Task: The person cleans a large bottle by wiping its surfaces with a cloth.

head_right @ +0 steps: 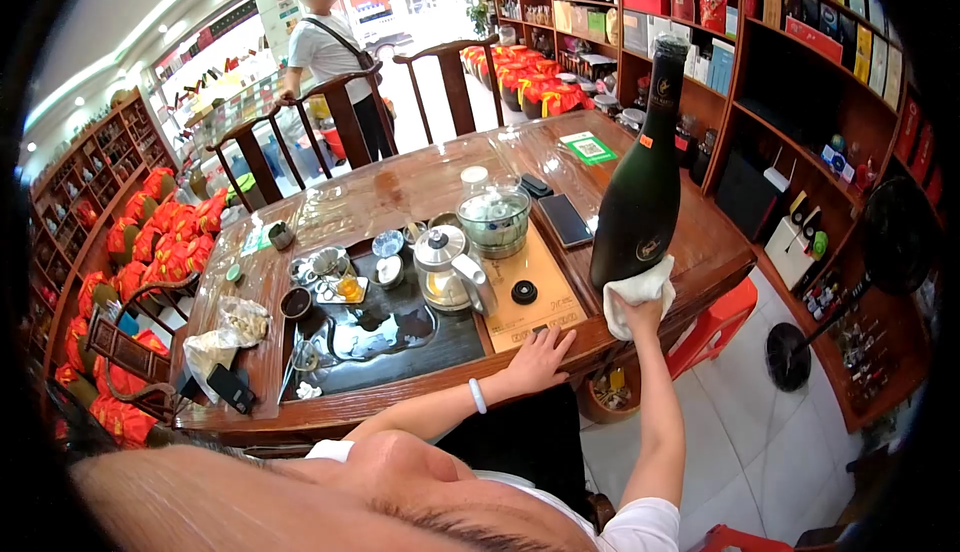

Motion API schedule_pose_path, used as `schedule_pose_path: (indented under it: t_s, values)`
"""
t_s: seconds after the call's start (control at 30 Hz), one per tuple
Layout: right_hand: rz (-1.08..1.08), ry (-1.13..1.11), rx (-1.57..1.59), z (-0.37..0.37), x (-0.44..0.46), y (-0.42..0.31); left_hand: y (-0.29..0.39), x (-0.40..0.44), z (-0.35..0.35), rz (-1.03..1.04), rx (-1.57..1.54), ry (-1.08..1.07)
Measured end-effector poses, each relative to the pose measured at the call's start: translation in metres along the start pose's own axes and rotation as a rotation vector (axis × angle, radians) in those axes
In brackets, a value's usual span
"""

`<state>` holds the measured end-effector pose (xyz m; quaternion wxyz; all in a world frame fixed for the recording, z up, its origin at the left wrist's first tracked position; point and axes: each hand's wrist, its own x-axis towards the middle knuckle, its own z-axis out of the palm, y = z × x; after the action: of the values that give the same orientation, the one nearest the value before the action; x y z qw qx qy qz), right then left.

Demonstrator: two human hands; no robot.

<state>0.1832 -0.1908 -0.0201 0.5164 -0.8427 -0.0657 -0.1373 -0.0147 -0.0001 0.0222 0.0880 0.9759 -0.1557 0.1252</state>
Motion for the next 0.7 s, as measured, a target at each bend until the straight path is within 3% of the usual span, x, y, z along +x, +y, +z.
schedule_pose_path:
  t_s: [0.43, 0.7]
  values:
    - [-0.125, 0.036, 0.104, -0.002, -0.005, -0.01, -0.001, 0.0, 0.004, 0.023, 0.009, 0.038]
    - [-0.048, 0.032, 0.06, -0.005, -0.009, -0.02, 0.0, 0.001, 0.001, 0.011, 0.002, -0.008]
